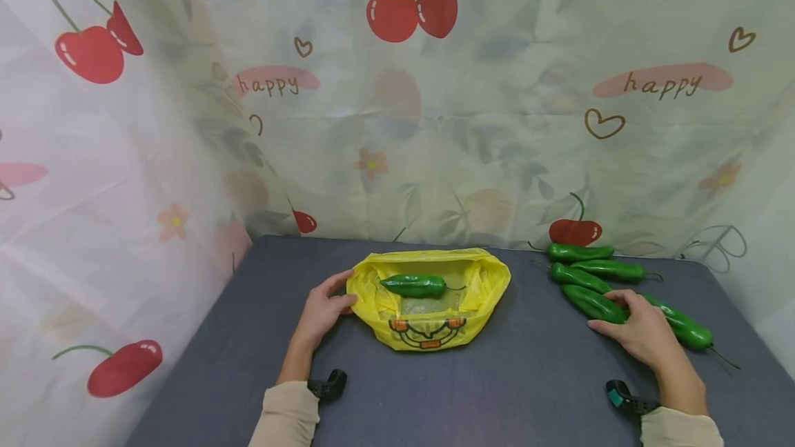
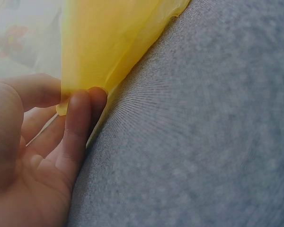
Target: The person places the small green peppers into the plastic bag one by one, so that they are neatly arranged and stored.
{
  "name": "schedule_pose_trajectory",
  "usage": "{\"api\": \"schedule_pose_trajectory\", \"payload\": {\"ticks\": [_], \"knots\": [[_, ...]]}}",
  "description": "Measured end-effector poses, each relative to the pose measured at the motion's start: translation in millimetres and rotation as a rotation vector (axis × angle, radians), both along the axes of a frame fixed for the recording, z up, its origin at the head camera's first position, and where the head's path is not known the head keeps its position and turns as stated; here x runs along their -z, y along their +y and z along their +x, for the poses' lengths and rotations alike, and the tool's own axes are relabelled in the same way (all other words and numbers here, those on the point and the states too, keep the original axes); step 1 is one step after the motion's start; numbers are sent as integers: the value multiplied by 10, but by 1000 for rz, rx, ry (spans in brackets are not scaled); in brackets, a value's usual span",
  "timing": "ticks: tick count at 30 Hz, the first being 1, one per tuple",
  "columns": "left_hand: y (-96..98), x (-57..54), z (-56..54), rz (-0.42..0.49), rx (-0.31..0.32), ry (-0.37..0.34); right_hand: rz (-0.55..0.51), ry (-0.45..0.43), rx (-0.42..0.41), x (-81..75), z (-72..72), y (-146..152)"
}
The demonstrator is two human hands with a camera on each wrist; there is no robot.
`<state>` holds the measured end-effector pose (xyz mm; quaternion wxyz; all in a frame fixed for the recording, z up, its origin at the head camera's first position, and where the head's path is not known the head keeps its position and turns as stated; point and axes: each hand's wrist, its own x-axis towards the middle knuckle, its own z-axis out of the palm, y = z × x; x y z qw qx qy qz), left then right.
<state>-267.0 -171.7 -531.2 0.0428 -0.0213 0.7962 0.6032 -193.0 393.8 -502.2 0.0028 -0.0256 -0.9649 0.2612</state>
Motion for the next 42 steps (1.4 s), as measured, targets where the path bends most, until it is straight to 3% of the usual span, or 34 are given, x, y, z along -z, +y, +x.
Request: {"api": "schedule_pose_trajectory", "payload": {"ticks": [17, 31, 42], "knots": [[-11, -27, 8, -1, 8, 4, -21, -20, 30, -15, 7, -48], [15, -11, -22, 3, 16, 5, -37, 52, 63, -84, 39, -132], [17, -5, -13, -2, 14, -1, -1, 176, 62, -218, 4, -267]]}}
